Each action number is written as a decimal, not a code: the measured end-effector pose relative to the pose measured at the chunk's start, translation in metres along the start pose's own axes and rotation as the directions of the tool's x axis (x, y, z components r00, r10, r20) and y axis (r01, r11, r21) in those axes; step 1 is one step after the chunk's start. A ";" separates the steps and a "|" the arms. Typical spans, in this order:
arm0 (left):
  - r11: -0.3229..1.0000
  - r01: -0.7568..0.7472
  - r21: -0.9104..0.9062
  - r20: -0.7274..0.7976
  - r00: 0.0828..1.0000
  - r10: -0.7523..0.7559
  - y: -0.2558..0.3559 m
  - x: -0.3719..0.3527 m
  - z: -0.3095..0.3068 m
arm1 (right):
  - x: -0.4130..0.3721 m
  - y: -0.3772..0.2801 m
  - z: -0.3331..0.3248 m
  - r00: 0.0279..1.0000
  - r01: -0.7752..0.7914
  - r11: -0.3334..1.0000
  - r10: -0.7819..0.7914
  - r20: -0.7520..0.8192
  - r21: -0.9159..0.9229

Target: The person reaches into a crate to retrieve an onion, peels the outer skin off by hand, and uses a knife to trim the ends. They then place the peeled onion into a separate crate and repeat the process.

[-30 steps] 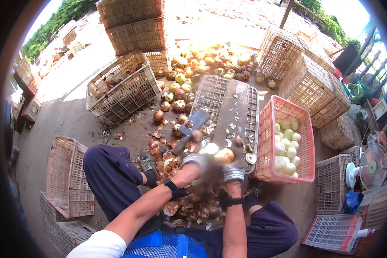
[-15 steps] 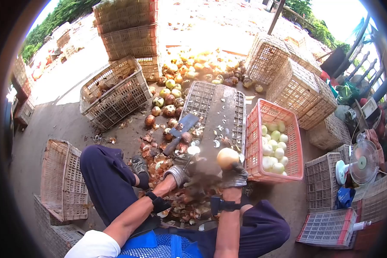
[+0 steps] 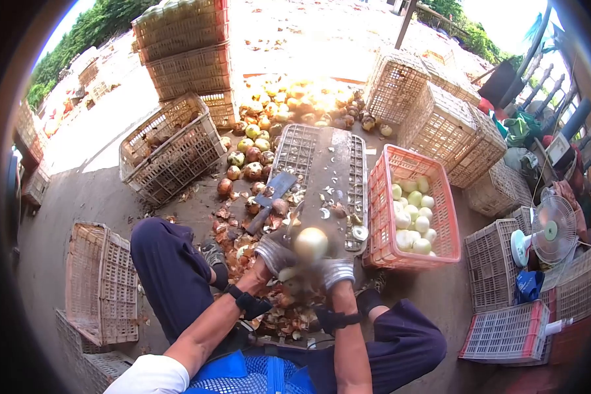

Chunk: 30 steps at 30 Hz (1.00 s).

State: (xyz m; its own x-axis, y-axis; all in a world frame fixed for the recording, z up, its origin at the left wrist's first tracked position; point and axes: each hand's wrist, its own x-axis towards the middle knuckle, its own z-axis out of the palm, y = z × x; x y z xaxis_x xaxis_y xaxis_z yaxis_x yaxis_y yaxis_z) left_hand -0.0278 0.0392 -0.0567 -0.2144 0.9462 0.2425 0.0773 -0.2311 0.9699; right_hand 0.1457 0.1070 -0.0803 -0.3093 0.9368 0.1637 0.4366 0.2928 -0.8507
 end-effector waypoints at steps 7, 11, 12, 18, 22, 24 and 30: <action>0.712 0.113 0.693 0.021 0.984 -0.177 -0.025 0.014 0.033 | 0.012 -0.021 -0.002 0.959 -0.248 0.916 0.278 0.053 -0.315; 0.819 0.171 0.548 0.061 0.968 -0.243 -0.037 0.016 0.033 | 0.016 0.023 0.006 0.987 -0.161 0.960 0.153 -0.054 -0.229; 0.876 0.218 0.431 0.082 0.957 -0.278 -0.044 0.013 0.031 | 0.016 0.026 0.004 0.983 -0.184 0.964 0.179 -0.041 -0.192; 0.932 -0.121 0.340 0.285 0.958 0.020 -0.084 -0.021 0.019 | 0.020 0.032 -0.006 0.982 -0.184 0.971 0.189 0.023 -0.150; 0.780 0.182 0.598 0.249 0.883 -0.397 -0.056 -0.030 0.028 | 0.018 0.025 -0.010 0.979 -0.201 0.973 0.204 0.013 -0.116; 0.721 0.252 0.645 0.224 0.840 -0.494 -0.052 -0.031 0.029 | 0.018 0.032 -0.010 0.981 -0.188 0.975 0.192 0.026 -0.122; 0.753 0.250 0.608 0.202 0.869 -0.452 -0.067 -0.045 0.028 | 0.019 0.039 -0.012 0.982 -0.186 0.971 0.190 0.013 -0.147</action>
State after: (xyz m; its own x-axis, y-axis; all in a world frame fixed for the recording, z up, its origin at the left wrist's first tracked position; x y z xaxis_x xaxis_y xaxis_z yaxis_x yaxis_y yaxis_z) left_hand 0.0043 0.0188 -0.1327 -0.0243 0.9724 -0.2322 0.5968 0.2005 0.7770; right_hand 0.1667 0.1385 -0.1044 -0.2317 0.9728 -0.0078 0.6061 0.1381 -0.7833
